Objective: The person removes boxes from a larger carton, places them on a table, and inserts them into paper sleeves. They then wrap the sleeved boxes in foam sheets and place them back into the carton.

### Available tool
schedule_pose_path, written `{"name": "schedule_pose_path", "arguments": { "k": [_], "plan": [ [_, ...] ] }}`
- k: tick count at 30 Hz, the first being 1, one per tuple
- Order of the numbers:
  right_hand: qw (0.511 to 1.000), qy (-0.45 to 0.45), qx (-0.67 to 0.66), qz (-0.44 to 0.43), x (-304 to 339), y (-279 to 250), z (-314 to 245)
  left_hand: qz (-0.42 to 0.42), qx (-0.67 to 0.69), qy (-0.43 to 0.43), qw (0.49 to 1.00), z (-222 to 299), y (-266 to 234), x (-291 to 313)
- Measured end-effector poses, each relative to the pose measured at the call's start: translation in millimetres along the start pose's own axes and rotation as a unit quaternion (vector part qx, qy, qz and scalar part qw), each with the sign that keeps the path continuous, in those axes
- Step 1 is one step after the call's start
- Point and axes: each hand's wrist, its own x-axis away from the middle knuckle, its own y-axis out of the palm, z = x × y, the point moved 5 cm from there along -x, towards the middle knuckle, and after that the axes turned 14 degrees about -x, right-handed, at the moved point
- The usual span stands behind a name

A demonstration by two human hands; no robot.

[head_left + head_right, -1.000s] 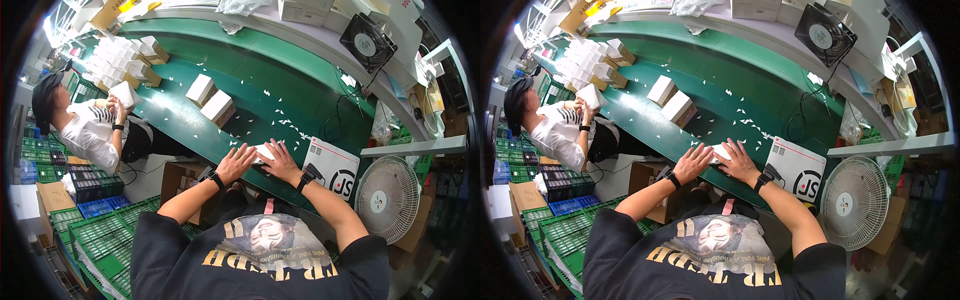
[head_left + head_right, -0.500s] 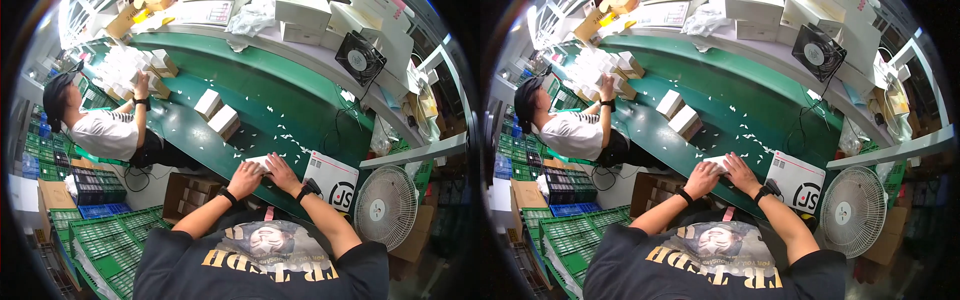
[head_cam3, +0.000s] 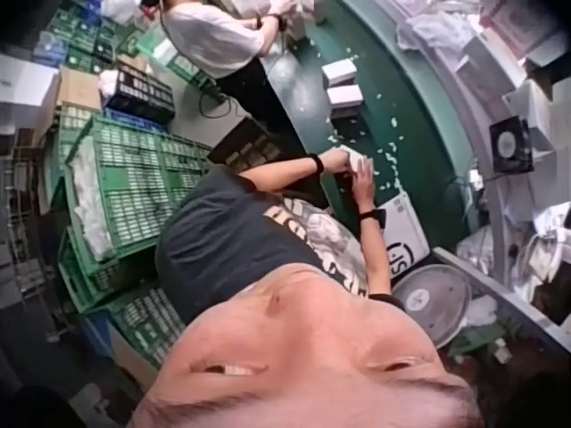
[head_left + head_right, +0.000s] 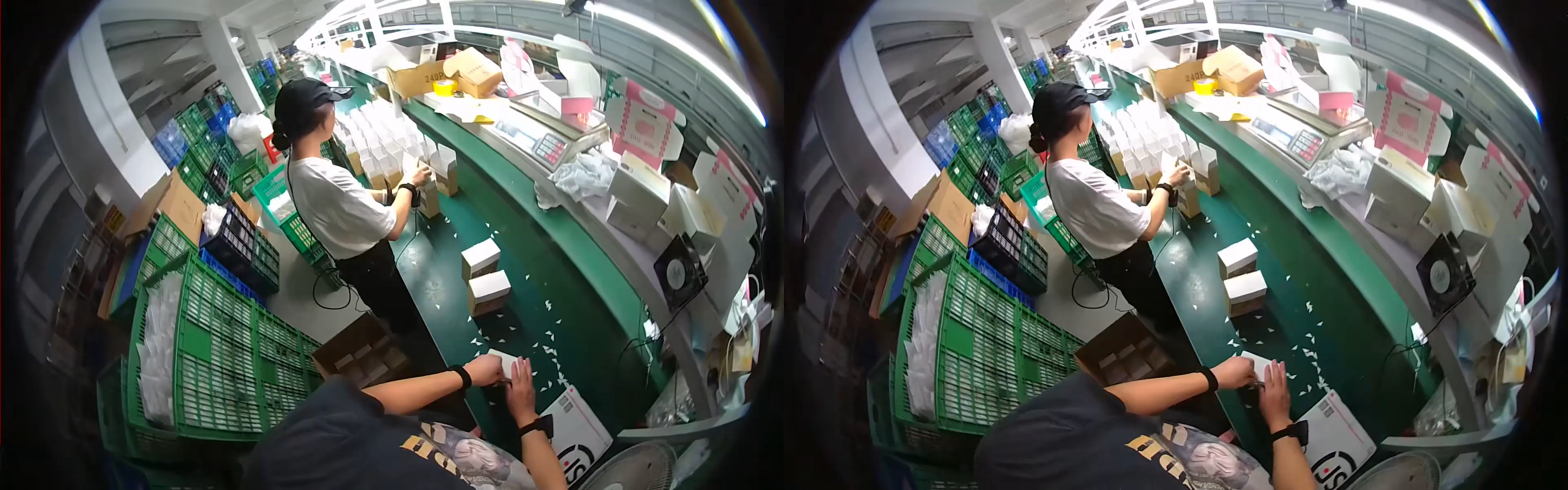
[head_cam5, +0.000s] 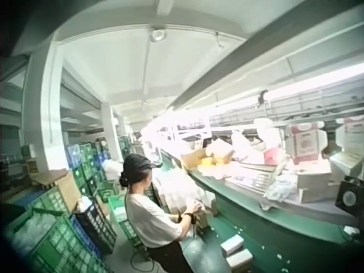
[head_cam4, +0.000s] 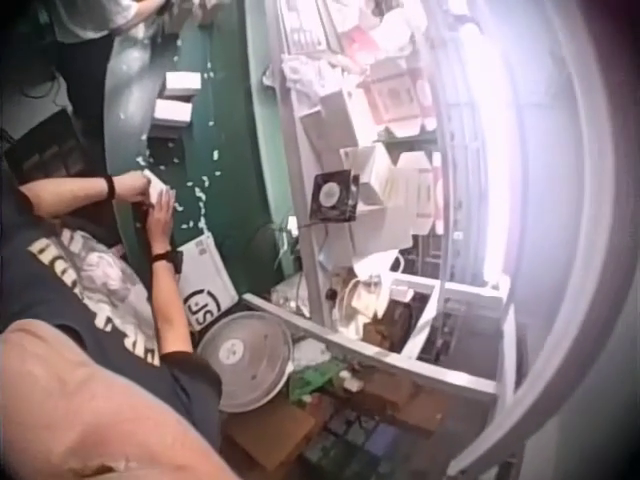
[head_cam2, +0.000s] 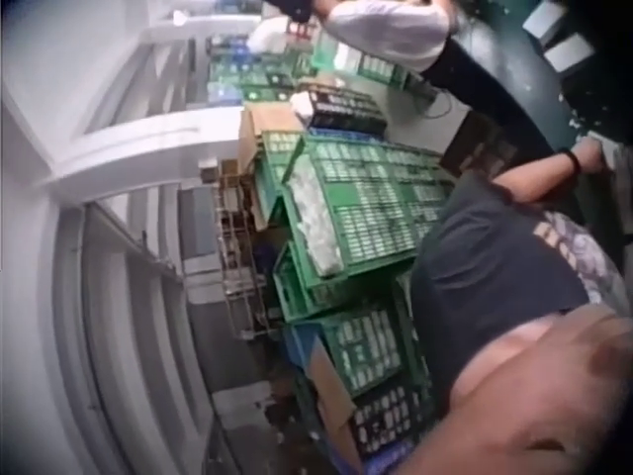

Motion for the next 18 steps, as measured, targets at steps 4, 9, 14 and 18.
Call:
{"name": "schedule_pose_path", "arguments": {
  "k": [4,9,14,18],
  "plan": [
    [1.000,0.013,-0.007,-0.005,-6,7,4,0.019,-0.051,0.015,0.998,0,-6,3],
    [1.000,0.008,-0.012,0.015,-11,4,5,0.106,-0.144,0.077,0.981,7,1,13],
    [1.000,0.002,-0.015,0.023,-4,6,11,0.126,-0.140,0.120,0.975,16,-1,18],
    [0.999,0.002,-0.012,0.035,-3,5,9,0.202,0.143,-0.063,0.967,-1,-27,33]
  ]
}}
